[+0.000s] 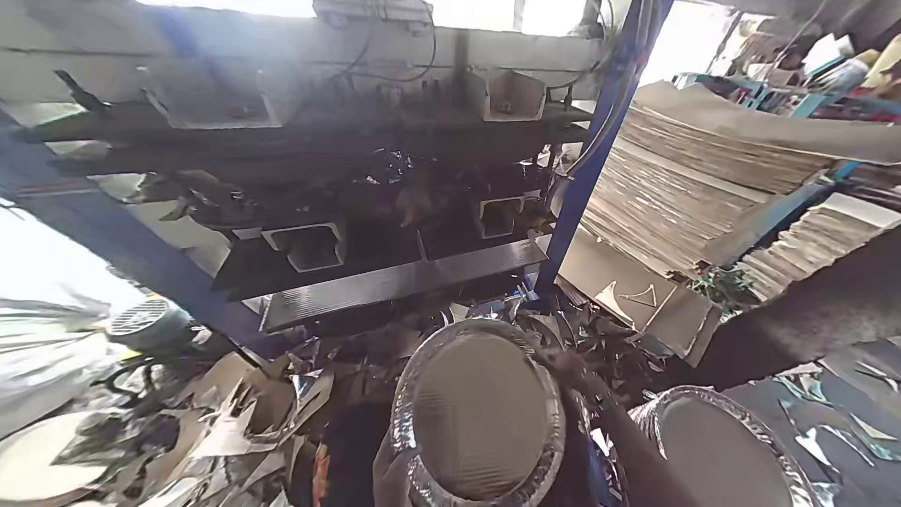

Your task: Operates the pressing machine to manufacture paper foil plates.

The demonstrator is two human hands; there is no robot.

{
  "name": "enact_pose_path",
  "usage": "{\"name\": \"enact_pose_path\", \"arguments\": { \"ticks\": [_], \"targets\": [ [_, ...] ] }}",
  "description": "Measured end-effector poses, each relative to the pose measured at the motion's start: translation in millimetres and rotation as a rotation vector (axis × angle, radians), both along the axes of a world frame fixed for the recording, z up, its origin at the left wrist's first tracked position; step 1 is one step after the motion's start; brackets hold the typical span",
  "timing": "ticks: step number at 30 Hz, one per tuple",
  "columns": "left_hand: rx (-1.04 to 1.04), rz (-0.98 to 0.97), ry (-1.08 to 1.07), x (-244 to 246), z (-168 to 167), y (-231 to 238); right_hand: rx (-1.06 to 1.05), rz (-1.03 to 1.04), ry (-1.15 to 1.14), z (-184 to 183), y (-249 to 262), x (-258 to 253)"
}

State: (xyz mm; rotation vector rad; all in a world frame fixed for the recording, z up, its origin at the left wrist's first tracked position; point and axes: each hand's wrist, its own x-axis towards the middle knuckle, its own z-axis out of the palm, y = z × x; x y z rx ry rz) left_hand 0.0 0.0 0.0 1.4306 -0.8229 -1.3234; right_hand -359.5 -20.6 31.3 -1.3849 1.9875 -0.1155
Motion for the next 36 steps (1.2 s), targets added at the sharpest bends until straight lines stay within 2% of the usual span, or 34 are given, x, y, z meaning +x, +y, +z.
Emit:
{"name": "enact_pose_path", "arguments": {
  "ticks": [1, 3, 5, 6, 7, 9, 10, 13, 16, 17, 18, 20, 21, 23, 24, 25, 27, 28, 31, 36],
  "targets": [
    [0.039, 0.045, 0.002, 7, -9, 4, 0.059, 0.011, 0.002, -24, 19, -5],
    [0.096, 0.12, 0.037, 15, -19, 4, -0.064, -0.045, -0.012, -54, 54, -13],
    [0.096, 0.134, 0.073, 10, -10, 1, -0.266, -0.194, 0.054, -55, 71, -14],
    [0.075, 0.113, 0.083, 3, 1, 0, -0.374, -0.282, 0.029, -49, 73, -13],
    [0.036, 0.086, 0.097, -9, 13, -4, -0.49, -0.377, -0.097, -39, 70, -12],
    [-0.067, 0.0, 0.125, -41, 33, -13, -0.61, -0.53, -0.497, -11, 60, -11],
    [-0.117, -0.069, 0.125, -55, 42, -16, -0.614, -0.598, -0.591, 0, 59, -14],
    [-0.299, -0.492, 0.113, -73, 61, -23, -0.772, -0.848, -0.477, 20, 72, -49],
    [-0.359, -0.68, 0.078, -73, 57, -36, -1.026, -1.15, -0.419, 0, 133, -107],
    [-0.323, -0.709, 0.069, -70, 51, -42, -1.064, -1.265, -0.376, -11, 161, -123],
    [-0.244, -0.722, 0.042, -65, 45, -44, -1.036, -1.393, -0.285, -23, 193, -134],
    [-0.01, -0.739, -0.06, -61, 42, -39, -0.815, -1.688, -0.015, -53, 253, -150],
    [0.061, -0.771, -0.116, -54, 30, -39, -0.714, -1.799, 0.05, -71, 279, -152],
    [0.137, -0.835, -0.16, -42, 9, -37, -0.324, -1.911, 0.278, -112, 320, -148],
    [0.15, -0.848, -0.168, -38, 2, -36, -0.114, -1.922, 0.354, -134, 334, -142],
    [0.155, -0.86, -0.177, -36, 0, -36, 0.01, -1.957, 0.377, -144, 341, -135],
    [0.162, -0.853, -0.19, -37, 4, -36, 0.01, -2.029, 0.406, -146, 335, -124],
    [0.161, -0.839, -0.198, -37, 7, -37, -0.029, -2.001, 0.458, -147, 326, -120],
    [0.139, -0.786, -0.191, -35, 18, -42, -0.239, -1.698, 0.607, -131, 285, -111],
    [-0.064, -0.613, -0.185, -19, 45, -59, -0.636, -1.102, 0.453, -74, 153, -111]
  ]
}}
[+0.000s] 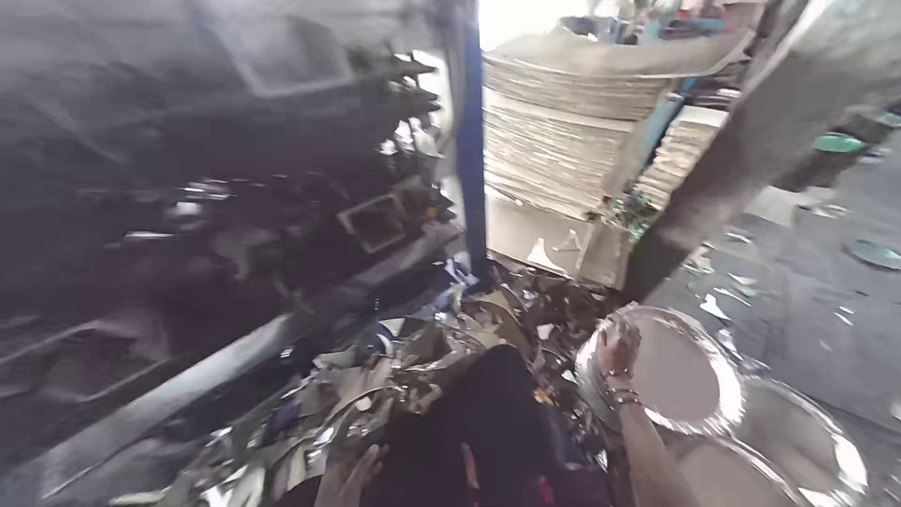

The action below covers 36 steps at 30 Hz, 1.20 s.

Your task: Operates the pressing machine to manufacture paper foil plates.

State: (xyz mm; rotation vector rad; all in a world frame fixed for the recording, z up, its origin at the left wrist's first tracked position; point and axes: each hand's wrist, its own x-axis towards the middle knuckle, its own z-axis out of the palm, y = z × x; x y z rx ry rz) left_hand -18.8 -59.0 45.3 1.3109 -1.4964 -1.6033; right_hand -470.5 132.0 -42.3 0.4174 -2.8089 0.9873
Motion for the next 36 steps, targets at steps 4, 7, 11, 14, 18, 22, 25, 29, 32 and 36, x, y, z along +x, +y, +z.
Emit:
{"name": "enact_pose_path", "arguments": {
  "ticks": [4, 7, 11, 14, 18, 22, 25, 29, 32, 36],
  "targets": [
    [-0.414, 0.129, -0.104, 26, 47, -36, -0.164, 0.651, 0.079, 86, -117, 34],
    [-0.618, 0.267, -0.221, 46, 101, -62, -0.177, 1.001, 0.141, 172, -182, 82],
    [-0.802, 0.31, -0.298, 72, 165, -84, -0.235, 1.292, 0.376, 262, -243, 142],
    [-0.841, 0.277, -0.296, 87, 197, -99, -0.095, 1.397, 0.385, 314, -266, 175],
    [-0.874, 0.309, -0.427, 101, 217, -123, -0.071, 1.422, 0.388, 343, -288, 195],
    [-0.857, 0.357, -0.542, 98, 240, -128, -0.04, 1.34, 0.443, 354, -303, 199],
    [-0.973, 0.341, -0.48, 98, 240, -139, -0.037, 1.216, 0.458, 360, -315, 196],
    [-1.087, 0.343, -0.435, 98, 238, -151, -0.081, 1.076, 0.521, 362, -325, 189],
    [-1.089, 0.359, -0.449, 90, 245, -151, -0.053, 1.08, 0.618, 362, -341, 182],
    [-1.186, 0.374, -0.656, 74, 257, -168, -0.067, 1.211, 0.812, 364, -370, 179]
  ]
}}
